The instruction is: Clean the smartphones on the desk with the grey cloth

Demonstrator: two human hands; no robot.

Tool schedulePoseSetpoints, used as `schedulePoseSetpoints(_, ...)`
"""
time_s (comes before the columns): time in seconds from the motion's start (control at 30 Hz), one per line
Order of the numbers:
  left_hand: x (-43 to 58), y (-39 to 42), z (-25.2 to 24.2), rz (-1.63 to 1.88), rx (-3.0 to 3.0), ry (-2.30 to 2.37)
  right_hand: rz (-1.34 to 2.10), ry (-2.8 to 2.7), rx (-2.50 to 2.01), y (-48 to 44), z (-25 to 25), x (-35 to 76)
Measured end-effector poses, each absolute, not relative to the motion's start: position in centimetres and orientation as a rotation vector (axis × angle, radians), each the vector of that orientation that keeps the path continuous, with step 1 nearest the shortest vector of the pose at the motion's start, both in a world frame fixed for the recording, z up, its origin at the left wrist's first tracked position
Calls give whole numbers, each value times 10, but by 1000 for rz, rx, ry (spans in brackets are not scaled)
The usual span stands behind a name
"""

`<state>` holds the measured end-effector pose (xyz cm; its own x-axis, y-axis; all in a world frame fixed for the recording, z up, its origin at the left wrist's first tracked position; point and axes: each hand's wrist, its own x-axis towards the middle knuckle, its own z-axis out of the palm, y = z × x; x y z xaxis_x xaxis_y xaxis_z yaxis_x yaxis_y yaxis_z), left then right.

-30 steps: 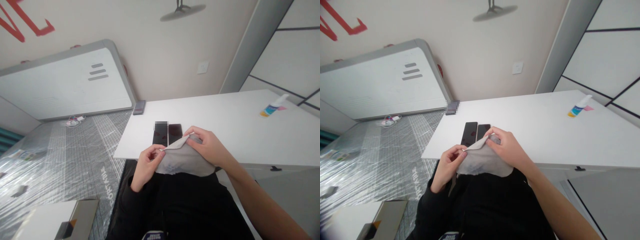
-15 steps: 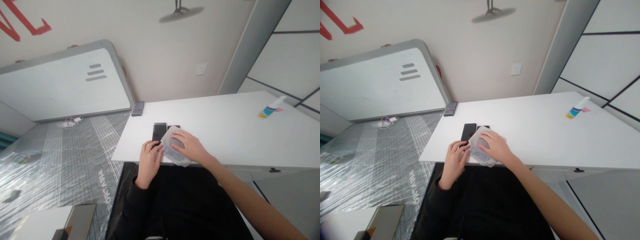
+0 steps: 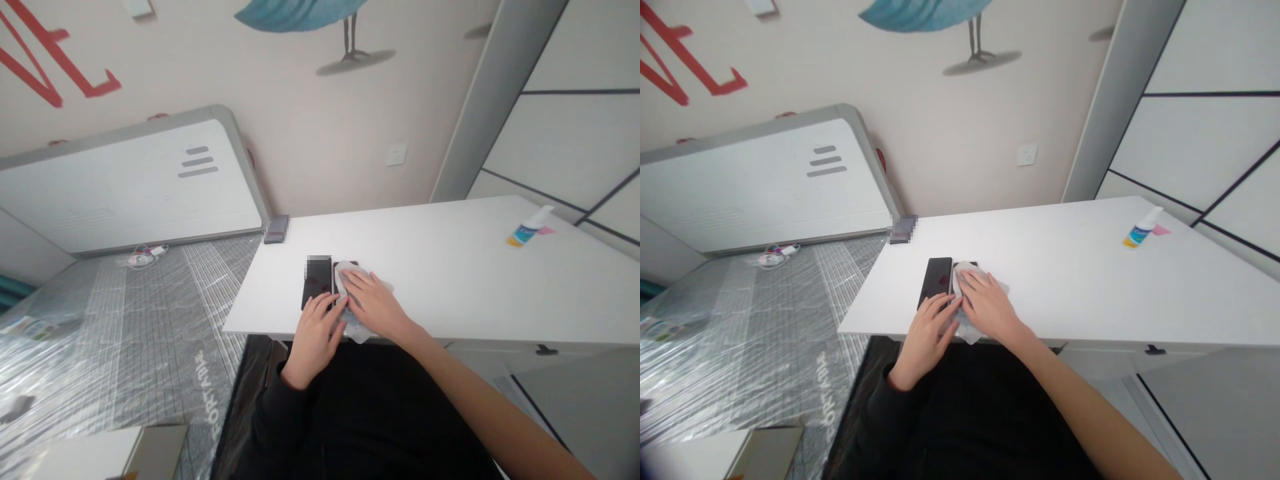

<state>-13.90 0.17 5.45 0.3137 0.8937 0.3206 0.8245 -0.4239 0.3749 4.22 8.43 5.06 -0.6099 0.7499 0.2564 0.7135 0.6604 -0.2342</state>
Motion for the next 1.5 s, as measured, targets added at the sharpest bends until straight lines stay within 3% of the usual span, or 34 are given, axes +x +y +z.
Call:
schedulePoseSetpoints(0.57,-134,8,46,970,2184,1738,63,-2632,-1183,94,53,42)
schedulePoseSetpoints(1.1,-129,6,46,972,2156,1822,54,-2706,-991,95,48,39)
schedulePoseSetpoints(1.33,-130,6,48,975,2173,1786,43,-2604,-1167,127,50,34)
schedulePoseSetpoints(1.5,-131,8,48,980,2180,1792,91,-2712,-967,103,48,43)
